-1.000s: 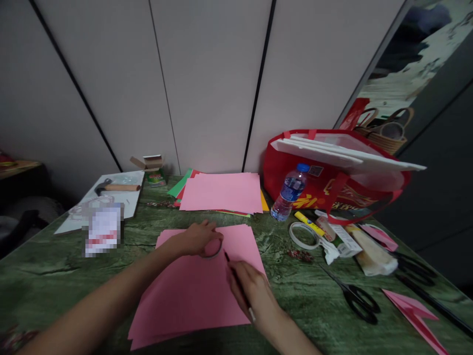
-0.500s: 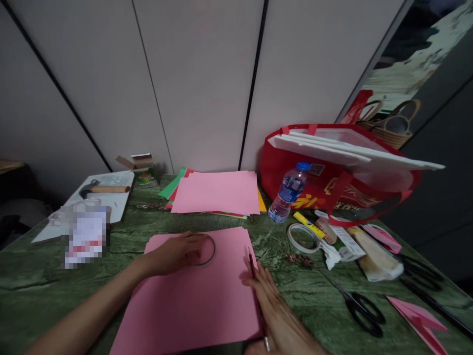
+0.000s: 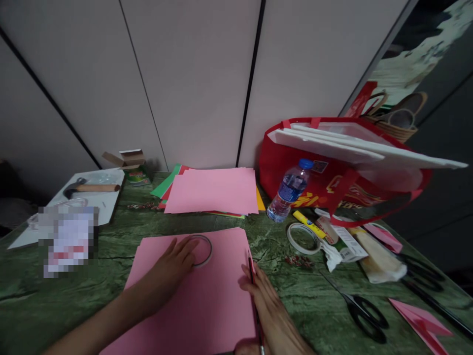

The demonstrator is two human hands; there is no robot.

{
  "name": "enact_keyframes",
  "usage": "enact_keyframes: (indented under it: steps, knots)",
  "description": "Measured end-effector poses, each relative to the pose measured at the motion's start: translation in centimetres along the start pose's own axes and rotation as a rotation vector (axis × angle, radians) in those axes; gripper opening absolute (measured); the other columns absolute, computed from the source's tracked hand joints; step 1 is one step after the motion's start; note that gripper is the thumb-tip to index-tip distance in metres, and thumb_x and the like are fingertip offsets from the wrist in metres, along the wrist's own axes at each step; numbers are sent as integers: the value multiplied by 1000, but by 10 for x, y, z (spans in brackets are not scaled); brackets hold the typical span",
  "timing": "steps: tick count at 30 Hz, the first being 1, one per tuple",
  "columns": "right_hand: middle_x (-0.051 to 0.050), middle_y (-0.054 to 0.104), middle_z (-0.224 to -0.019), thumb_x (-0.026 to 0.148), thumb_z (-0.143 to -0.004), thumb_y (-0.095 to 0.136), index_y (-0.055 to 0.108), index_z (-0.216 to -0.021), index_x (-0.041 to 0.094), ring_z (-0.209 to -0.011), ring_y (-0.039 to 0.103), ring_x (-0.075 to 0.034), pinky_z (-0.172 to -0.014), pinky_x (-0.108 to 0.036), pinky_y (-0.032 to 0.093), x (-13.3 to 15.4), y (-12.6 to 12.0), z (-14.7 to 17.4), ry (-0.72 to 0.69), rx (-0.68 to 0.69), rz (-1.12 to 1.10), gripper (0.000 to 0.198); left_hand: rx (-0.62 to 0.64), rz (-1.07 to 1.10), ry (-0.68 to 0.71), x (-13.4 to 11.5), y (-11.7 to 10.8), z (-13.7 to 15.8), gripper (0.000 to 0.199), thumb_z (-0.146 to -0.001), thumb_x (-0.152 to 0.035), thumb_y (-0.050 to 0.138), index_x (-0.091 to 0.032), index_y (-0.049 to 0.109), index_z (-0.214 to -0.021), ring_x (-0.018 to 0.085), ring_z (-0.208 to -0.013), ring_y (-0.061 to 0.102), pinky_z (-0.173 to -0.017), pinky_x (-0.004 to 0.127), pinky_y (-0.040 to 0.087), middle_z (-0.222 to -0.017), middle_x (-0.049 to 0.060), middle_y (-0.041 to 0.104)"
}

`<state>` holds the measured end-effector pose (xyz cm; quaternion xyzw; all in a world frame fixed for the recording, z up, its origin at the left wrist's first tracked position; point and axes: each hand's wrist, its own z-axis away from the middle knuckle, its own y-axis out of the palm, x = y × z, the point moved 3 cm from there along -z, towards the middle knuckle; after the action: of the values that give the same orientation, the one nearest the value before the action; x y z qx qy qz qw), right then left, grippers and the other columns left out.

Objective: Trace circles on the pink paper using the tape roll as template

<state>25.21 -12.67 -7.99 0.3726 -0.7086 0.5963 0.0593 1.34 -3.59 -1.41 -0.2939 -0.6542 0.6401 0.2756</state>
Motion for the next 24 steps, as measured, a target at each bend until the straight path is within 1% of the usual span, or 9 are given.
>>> enact_keyframes:
  steps: [4,6,8,11,14,16,19,22,24]
  knots:
    - [-13,39,-143,49,-61,75,48,-123,24,-133,30,-38,-102,-51,38,4,-7,-1,-11,12,-18,72,-130,-102,75,-32,5,-11,27,-82,-5,40,-8,57,-103,31,-126,41,-100,49,35,-125,20,52]
    - [-14,40,-142,49,-60,76,46,-122,24,-132,33,-37,-102,-49,38,6,-12,-2,-14,24,-27,73,-216,-161,122,-51,10,-19,25,-83,-8,42,-7,57,-103,33,-121,46,-100,51,34,-116,19,57]
    - [-16,43,-139,48,-58,78,42,-123,23,-130,37,-36,-101,-46,40,8,-16,-2,-4,16,-35,78,-260,-204,171,-68,16,-26,25,-82,-11,45,-6,57,-103,36,-117,48,-99,53,33,-110,19,60]
    - [-16,49,-131,46,-59,79,37,-120,23,-123,47,-32,-96,-40,45,7,-21,-2,33,-24,-46,78,-272,-214,142,-84,24,-37,21,-80,-11,47,-6,58,-97,34,-111,52,-100,53,32,-102,18,62]
    - [-14,54,-126,43,-65,76,40,-115,23,-118,53,-27,-92,-35,48,6,-23,-2,67,-48,-58,64,-231,-180,96,-85,29,-43,18,-78,-10,49,-6,57,-94,32,-109,54,-100,52,33,-100,19,61]
    - [-12,58,-121,39,-75,68,44,-108,24,-114,57,-24,-90,-32,49,5,-27,-4,96,-74,-76,44,-208,-150,58,-80,29,-45,20,-77,-8,48,-5,56,-96,31,-109,54,-99,52,35,-99,18,61]
    - [-7,67,-101,30,-89,49,52,-99,24,-96,65,-18,-80,-26,51,0,-37,-14,174,-103,-118,12,-159,-104,45,-73,28,-45,23,-77,-7,46,-4,55,-98,31,-110,53,-100,51,34,-100,19,61]
    - [-6,70,-92,31,-92,44,58,-99,22,-85,67,-17,-76,-25,52,-10,-49,-38,233,-127,-194,18,-109,-74,71,-70,29,-45,30,-73,-6,48,-2,54,-102,34,-113,50,-102,52,33,-104,22,60]
    - [-6,72,-90,35,-90,47,63,-91,21,-86,67,-19,-79,-28,51,-20,-58,-59,292,-266,-259,21,-92,-52,70,-69,30,-45,35,-71,-6,48,-1,53,-105,35,-115,49,-102,52,32,-108,22,59]
